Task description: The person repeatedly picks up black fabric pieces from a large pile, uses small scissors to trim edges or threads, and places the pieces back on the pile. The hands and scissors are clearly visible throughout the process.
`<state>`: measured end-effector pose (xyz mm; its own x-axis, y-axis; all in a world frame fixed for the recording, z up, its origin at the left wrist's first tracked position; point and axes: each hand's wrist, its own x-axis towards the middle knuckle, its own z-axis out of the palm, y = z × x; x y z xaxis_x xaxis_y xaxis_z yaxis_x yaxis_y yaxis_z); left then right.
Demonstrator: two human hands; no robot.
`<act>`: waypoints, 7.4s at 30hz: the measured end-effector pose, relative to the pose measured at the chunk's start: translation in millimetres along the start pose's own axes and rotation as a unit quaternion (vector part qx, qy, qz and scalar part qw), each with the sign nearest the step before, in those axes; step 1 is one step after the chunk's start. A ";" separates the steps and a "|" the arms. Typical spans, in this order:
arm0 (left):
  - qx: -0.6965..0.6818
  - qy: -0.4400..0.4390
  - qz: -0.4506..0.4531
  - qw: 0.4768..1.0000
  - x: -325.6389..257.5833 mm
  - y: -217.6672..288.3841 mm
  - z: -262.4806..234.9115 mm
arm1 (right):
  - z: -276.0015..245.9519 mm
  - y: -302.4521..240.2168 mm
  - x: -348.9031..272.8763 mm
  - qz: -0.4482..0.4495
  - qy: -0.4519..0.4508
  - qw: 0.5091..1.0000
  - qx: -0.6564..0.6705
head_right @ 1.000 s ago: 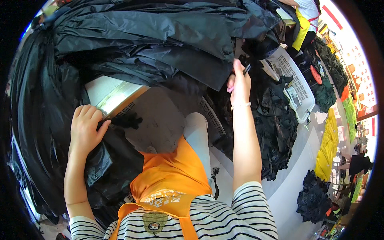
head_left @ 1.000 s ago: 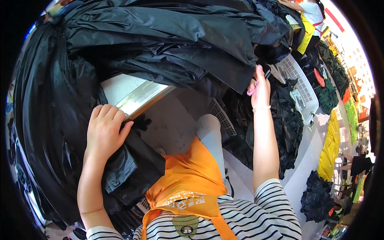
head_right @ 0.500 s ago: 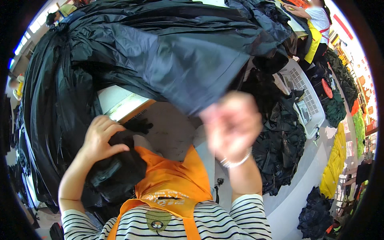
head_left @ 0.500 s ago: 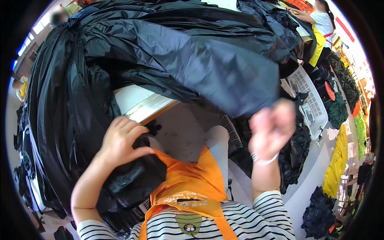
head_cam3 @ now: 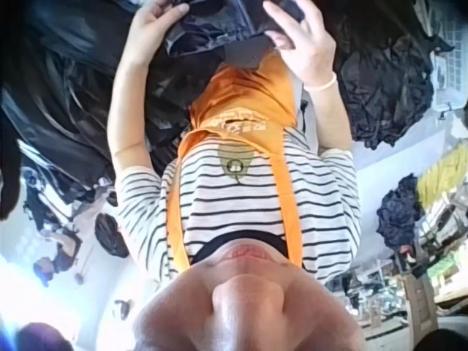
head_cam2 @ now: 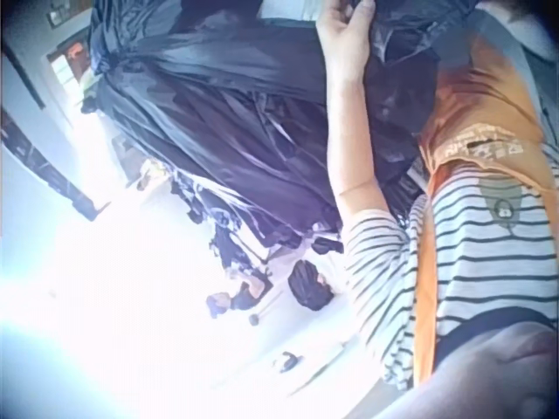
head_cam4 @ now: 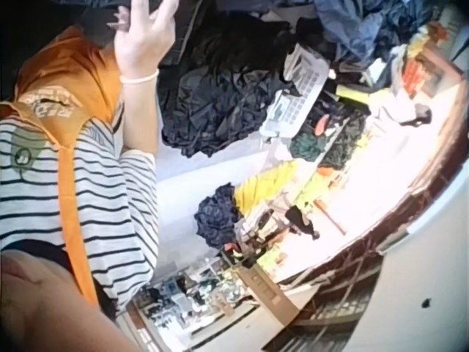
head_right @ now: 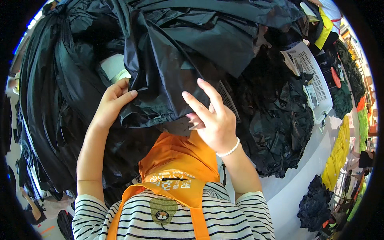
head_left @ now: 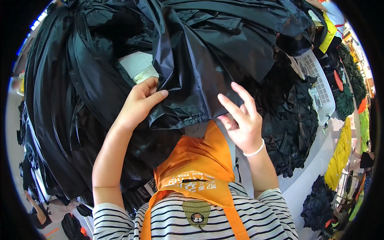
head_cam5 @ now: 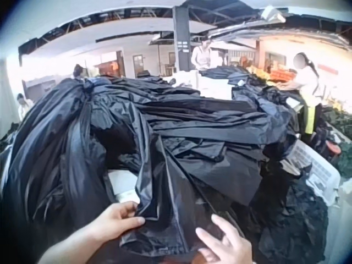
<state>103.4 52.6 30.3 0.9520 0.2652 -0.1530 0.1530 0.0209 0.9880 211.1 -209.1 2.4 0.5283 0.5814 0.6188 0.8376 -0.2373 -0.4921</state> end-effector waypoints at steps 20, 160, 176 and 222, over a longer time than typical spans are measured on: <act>0.334 0.079 0.177 0.922 -46.2 8.4 35.2 | -6.7 24.6 35.1 0.235 0.048 0.915 0.325; -0.122 0.130 0.130 0.975 -48.1 -6.6 45.5 | 2.2 -6.5 70.4 0.193 -0.111 0.912 0.345; 0.233 0.199 0.259 0.916 -25.4 28.6 83.9 | 16.2 -34.5 70.0 0.126 -0.039 0.907 0.399; 0.381 -0.173 0.069 0.906 -105.1 6.7 54.4 | 78.8 -16.4 28.5 0.085 -0.182 0.957 0.208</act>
<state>18.8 -27.6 51.9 0.9820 -0.1066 -0.1560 0.0386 -0.6951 0.7179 201.4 -127.4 -20.2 0.5055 0.8125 0.2903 0.5754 -0.0667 -0.8152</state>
